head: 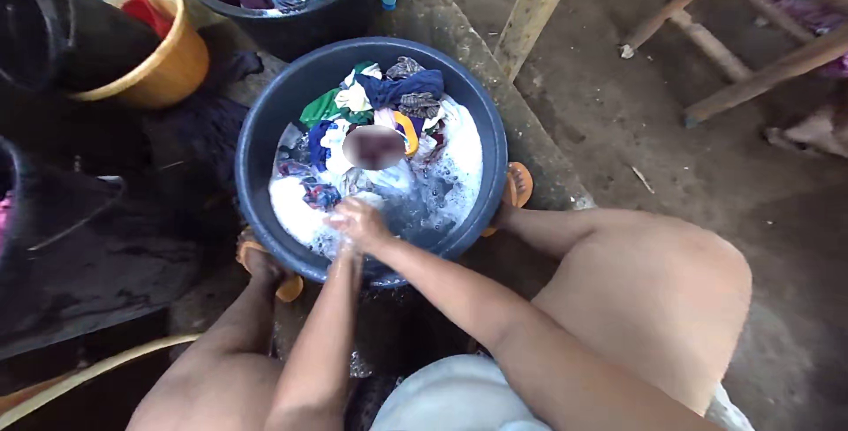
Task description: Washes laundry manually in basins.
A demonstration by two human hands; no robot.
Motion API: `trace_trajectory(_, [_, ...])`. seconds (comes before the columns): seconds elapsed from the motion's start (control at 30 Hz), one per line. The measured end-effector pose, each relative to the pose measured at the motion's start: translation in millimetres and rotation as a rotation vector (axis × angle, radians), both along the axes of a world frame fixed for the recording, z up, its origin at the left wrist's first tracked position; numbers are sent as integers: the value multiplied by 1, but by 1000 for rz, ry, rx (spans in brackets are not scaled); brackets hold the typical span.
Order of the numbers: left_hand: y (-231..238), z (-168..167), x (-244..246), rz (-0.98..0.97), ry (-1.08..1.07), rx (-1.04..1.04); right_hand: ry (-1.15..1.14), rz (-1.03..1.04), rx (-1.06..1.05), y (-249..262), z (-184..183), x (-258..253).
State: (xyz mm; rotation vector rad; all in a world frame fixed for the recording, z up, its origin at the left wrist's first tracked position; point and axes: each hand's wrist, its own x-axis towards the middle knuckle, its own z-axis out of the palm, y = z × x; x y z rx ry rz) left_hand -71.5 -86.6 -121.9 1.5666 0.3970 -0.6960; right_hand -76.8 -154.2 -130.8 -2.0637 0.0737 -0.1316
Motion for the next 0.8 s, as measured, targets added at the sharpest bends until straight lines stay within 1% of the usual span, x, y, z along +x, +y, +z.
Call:
trace_trajectory(0.03, [-7,-18,10,68,-70,-84,9,-62,-48,-17,-11,8])
trace_trajectory(0.07, [-11,-25,19,76,-88,-141,13,-146,-103,-39,-23,17])
trace_trajectory(0.1, [-8,-24,27,14,-87,-161,69,-234,-156,-64,-30,23])
trace_trajectory(0.13, [-4,-20,34,-68,-86,-127,176,-315,-214,-90,-35,24])
trace_trajectory(0.17, [1,-18,43,-145,-87,-41,268,-392,-256,-112,-43,21])
trace_trajectory(0.23, [8,-29,59,-335,-78,204,474,-475,-282,-138,-59,7])
trace_trajectory(0.3, [1,-52,63,-619,-78,499,705,-433,-293,-133,-70,-2])
trace_trajectory(0.33, [-8,-67,60,-790,-110,654,794,-389,-307,-123,-80,-3])
trace_trajectory(0.37, [-17,-80,54,-955,-143,761,851,-334,-315,-112,-91,-4])
trace_trajectory(0.4, [-25,-91,47,-1085,-153,822,888,-265,-322,-102,-103,-3])
trace_trajectory(0.43, [-31,-103,42,-1169,-155,849,904,-191,-330,-98,-114,0])
trace_trajectory(0.5, [-30,-125,49,-1295,-165,816,935,-32,-295,-110,-126,7])
trace_trajectory(0.53, [-26,-127,58,-1325,-140,799,957,19,-277,-122,-130,9])
trace_trajectory(0.57, [-22,-123,68,-1320,-90,785,982,13,-247,-135,-131,10])
trace_trajectory(0.6, [-20,-119,75,-1263,-57,774,1008,-59,-224,-144,-130,11])
trace_trajectory(0.63, [-21,-116,78,-1175,-49,795,1025,-190,-215,-146,-125,12])
trace_trajectory(0.7, [-37,-118,67,-982,-93,945,977,-463,-240,-130,-129,14])
trace_trajectory(0.73, [-46,-122,56,-947,-150,1001,959,-504,-247,-115,-133,14])
trace_trajectory(0.77, [-53,-125,46,-998,-191,1018,982,-442,-237,-99,-135,12])
trace_trajectory(0.8, [-57,-125,40,-1122,-178,989,1012,-316,-225,-86,-132,8])
